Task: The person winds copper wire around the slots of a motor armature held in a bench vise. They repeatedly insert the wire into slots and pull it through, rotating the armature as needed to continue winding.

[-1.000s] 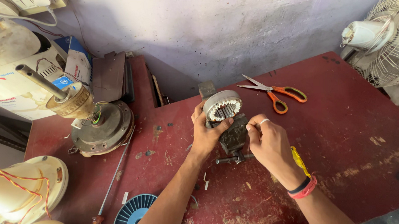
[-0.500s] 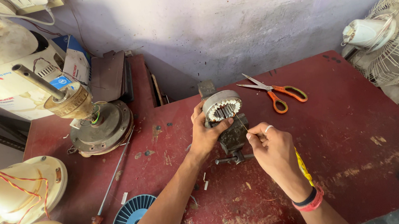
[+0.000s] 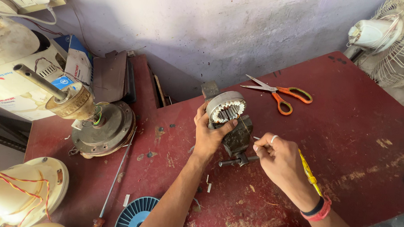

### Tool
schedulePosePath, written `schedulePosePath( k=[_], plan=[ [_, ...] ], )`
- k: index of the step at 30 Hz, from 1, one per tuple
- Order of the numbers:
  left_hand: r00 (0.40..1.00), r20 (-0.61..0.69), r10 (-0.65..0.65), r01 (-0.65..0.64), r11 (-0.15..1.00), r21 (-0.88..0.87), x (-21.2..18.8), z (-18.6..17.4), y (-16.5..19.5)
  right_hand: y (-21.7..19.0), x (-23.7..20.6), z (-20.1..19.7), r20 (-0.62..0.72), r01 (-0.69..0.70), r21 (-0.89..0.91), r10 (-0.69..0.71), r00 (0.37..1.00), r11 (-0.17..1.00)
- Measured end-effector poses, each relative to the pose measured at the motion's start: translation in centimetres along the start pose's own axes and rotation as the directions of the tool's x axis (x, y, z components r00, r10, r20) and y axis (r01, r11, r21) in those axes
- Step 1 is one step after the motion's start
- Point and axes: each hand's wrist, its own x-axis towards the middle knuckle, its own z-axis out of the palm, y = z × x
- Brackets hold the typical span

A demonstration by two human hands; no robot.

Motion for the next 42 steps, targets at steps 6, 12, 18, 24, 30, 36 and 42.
schedulePosePath(
  k=[6,12,18,24,30,36,42],
  plan=[
    [1.0,0.0,0.027,-0.027,1.0,-0.015,0.1,0.1,-0.1,-0.3,-0.8,-0.9,0.251,-0.003,-0.143,0.039,0.967,0.99],
    [1.0,-0.001,0.0,0.0,1.0,0.03,0.0,0.0,-0.1,-1.0,1.9,-5.9,0.318,0.088,-0.128,-0.043,0.947,0.988],
    [1.0,0.001,0.025,-0.024,0.995,-0.094,-0.4,-0.3,0.2,-0.9,7.7,-2.7,0.112,0.331,0.538,-0.455,0.884,0.776],
    [0.996,0.078,0.041,-0.029,0.987,-0.157,-0.6,-1.0,0.4,0.3,10.9,0.5,0.273,0.098,0.769,-0.463,0.843,0.632],
    [0.998,0.064,0.014,-0.008,0.996,-0.086,-0.7,-1.0,0.6,1.3,11.2,1.0,0.277,0.106,0.748,-0.453,0.847,0.655],
    [0.997,0.055,0.059,-0.054,0.994,-0.093,-0.9,-1.0,0.4,2.5,11.3,1.6,0.23,0.168,0.765,-0.507,0.831,0.622],
    [0.997,0.058,0.055,-0.049,0.994,-0.098,-1.1,-1.1,0.2,3.0,11.7,2.3,0.242,0.136,0.782,-0.497,0.833,0.608]
  ],
)
